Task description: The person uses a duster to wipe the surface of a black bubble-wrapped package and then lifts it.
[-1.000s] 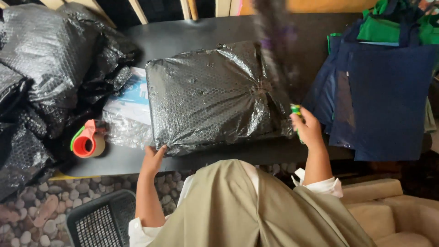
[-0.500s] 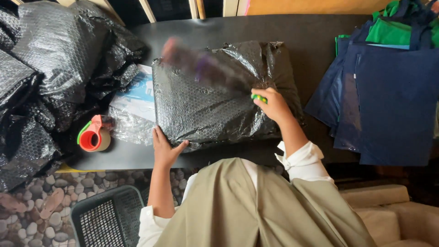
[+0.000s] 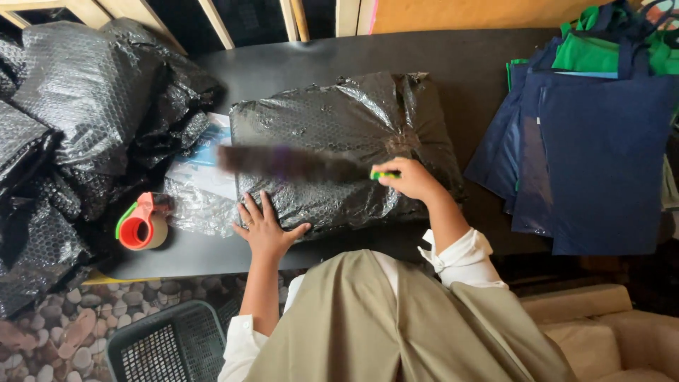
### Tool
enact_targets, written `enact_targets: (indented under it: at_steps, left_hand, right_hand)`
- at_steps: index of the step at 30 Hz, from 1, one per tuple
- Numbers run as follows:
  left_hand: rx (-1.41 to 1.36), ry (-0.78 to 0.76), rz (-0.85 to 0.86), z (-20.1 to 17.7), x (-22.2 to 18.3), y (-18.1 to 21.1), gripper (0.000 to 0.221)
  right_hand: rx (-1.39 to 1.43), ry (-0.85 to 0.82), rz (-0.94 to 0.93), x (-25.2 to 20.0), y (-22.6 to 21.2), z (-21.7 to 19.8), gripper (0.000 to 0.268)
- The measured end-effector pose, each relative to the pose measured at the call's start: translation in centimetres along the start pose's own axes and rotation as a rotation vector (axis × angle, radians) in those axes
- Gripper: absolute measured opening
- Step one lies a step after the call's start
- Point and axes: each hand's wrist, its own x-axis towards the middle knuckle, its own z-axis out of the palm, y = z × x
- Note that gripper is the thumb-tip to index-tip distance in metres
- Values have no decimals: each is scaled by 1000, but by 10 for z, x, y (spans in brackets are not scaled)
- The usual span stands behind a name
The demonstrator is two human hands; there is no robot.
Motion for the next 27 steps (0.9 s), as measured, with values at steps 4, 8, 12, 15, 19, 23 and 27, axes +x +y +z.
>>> enact_targets:
  at_steps: [4,8,12,15,19,23,27]
  left_hand:
    - [-47,-34,10,3,1,-4,135]
    - [-14,-18,-2,15,5,-12,138]
    - [-23,-53,48,7,-5,-12,126]
    - [10,-447,-117,2,20,-16,111]
    - [-10,-77,4,17,7,-14,139]
    - [-32,-30,22,23,9,-17,139]
    - [-27,-24,28,25,9,-19,140]
  right_hand:
    - [-259,300,-29,23,27,18,36]
    - [75,190,-51,5,12,13,41]
    - [127,-242,77,-27,-38,-12,36]
    - [121,-251,99,-24,-12,-15,38]
    - [59,67,50,-10,22,5,36]
    - [-126,423,-81,0,51,7,36]
    - [206,127,-60,-40,4,-23,37]
